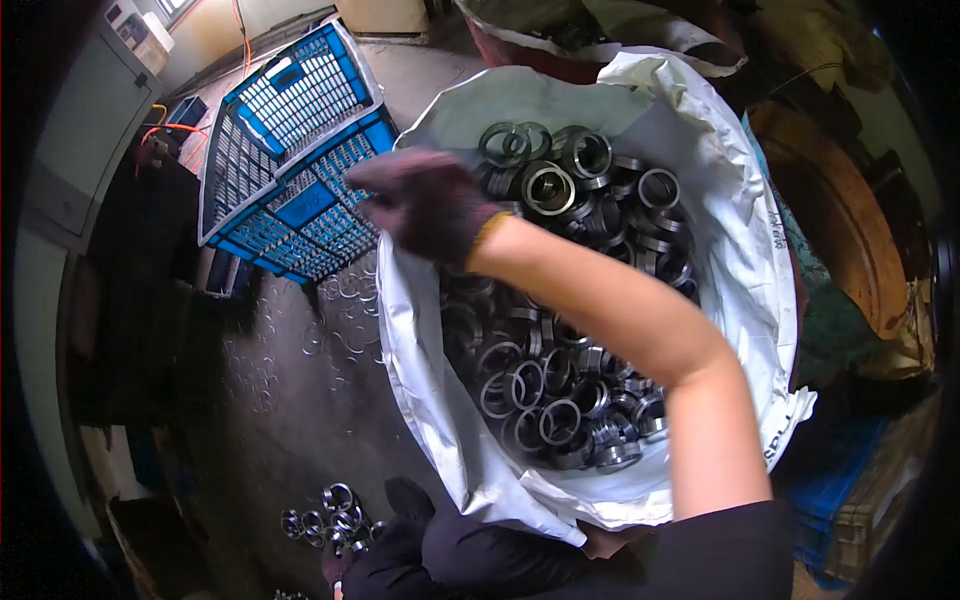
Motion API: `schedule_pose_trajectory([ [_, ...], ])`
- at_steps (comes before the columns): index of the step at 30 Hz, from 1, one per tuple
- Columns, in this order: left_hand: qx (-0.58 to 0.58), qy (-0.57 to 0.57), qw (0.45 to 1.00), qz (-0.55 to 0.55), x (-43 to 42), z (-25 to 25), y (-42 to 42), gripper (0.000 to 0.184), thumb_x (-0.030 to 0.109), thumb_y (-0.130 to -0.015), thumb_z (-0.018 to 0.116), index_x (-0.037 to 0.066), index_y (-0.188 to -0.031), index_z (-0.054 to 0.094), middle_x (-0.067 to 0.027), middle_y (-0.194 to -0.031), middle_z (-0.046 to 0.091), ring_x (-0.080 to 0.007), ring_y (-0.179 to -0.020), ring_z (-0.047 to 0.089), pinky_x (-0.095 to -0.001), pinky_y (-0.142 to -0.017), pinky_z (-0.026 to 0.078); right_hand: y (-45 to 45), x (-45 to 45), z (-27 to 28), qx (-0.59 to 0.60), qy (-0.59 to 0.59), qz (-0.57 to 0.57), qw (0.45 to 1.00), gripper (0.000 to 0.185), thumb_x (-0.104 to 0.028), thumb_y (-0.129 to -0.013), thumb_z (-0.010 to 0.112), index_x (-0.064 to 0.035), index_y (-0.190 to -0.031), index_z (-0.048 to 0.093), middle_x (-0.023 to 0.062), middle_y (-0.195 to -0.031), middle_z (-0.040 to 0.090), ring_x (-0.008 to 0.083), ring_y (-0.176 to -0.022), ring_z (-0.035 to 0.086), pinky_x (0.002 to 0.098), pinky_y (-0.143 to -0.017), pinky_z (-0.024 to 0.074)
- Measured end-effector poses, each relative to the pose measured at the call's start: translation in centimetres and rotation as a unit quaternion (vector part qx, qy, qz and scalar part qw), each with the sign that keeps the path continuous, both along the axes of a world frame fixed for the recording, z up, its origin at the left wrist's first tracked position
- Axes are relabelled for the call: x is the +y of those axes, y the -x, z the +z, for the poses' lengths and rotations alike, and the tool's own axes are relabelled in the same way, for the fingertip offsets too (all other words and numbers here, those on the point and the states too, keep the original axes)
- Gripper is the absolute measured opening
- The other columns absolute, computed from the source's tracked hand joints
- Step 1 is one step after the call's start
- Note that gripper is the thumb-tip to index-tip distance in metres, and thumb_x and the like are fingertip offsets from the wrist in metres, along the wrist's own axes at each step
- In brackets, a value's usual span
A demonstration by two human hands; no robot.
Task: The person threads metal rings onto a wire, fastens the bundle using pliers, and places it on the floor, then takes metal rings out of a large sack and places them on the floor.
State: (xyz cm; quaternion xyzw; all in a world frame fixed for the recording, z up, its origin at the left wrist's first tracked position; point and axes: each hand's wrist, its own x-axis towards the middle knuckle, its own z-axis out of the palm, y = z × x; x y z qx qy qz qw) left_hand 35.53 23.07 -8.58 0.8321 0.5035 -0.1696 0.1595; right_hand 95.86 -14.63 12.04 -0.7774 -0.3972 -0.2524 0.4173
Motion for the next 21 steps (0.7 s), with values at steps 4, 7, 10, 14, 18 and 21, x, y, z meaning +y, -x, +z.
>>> schedule_pose_trajectory([
  [4, 0.002, 0.007, 1.0, -0.013, 0.8, -0.6, -0.6, 0.047, 0.03, -0.075, 0.061, 0.009, -0.117, 0.056, -0.0149, -0.101, 0.062, -0.0267, -0.091, 0.059, -0.0368, -0.079, 0.044, 2.0, -7.8, -4.6, -0.021, 0.459, -0.01, 0.888, 0.021, -0.021, -0.066, 0.064, -0.0114, -0.084, 0.062, 0.013, -0.08, 0.061, 0.0312, -0.076, 0.061, 0.04, -0.063, 0.0504],
  [7, -0.003, 0.015, 1.0, -0.02, 0.6, -1.3, -1.4, 0.047, 0.029, -0.075, 0.061, 0.009, -0.117, 0.056, -0.0148, -0.102, 0.062, -0.0265, -0.091, 0.059, -0.0366, -0.079, 0.044, 6.3, -10.8, -13.9, 0.043, 0.515, 0.1, 0.85, 0.054, -0.024, -0.063, 0.069, -0.0091, -0.114, 0.058, 0.0161, -0.106, 0.062, 0.0313, -0.099, 0.059, 0.039, -0.082, 0.049],
  [10, -0.003, 0.018, 1.0, -0.018, 0.3, -1.4, -1.2, 0.047, 0.028, -0.075, 0.061, 0.008, -0.117, 0.056, -0.0146, -0.102, 0.062, -0.0263, -0.092, 0.059, -0.0364, -0.08, 0.044, 8.7, -10.1, -17.2, 0.147, 0.484, 0.12, 0.854, 0.071, -0.036, -0.062, 0.073, -0.0096, -0.124, 0.05, 0.0177, -0.118, 0.056, 0.0337, -0.106, 0.055, 0.0404, -0.088, 0.0459],
  [14, -0.005, 0.019, 1.0, -0.02, 0.6, -1.4, -1.5, 0.046, 0.027, -0.075, 0.061, 0.007, -0.116, 0.056, -0.0145, -0.103, 0.062, -0.026, -0.093, 0.058, -0.0361, -0.08, 0.044, 9.0, -8.5, -14.2, 0.346, 0.523, 0.12, 0.769, 0.086, -0.038, -0.058, 0.075, -0.0106, -0.132, 0.041, 0.0196, -0.114, 0.057, 0.0347, -0.105, 0.055, 0.04, -0.088, 0.0459],
  [18, -0.007, 0.021, 1.0, -0.021, 0.7, -1.5, -1.7, 0.046, 0.025, -0.074, 0.062, 0.006, -0.116, 0.056, -0.0143, -0.104, 0.062, -0.0257, -0.094, 0.058, -0.0359, -0.081, 0.044, 8.8, -9.3, -16.6, 0.316, 0.465, 0.156, 0.813, 0.079, -0.034, -0.06, 0.073, -0.0149, -0.131, 0.043, 0.019, -0.114, 0.058, 0.0343, -0.104, 0.056, 0.0399, -0.086, 0.0468],
  [21, -0.009, 0.022, 1.0, -0.021, 0.9, -1.6, -1.9, 0.046, 0.024, -0.074, 0.062, 0.006, -0.116, 0.056, -0.0142, -0.104, 0.062, -0.0254, -0.094, 0.058, -0.0357, -0.082, 0.044, 9.6, -9.2, -16.5, 0.357, 0.444, 0.11, 0.815, 0.076, -0.029, -0.061, 0.072, -0.0171, -0.13, 0.044, 0.0183, -0.115, 0.057, 0.0336, -0.104, 0.056, 0.0394, -0.085, 0.0472],
])
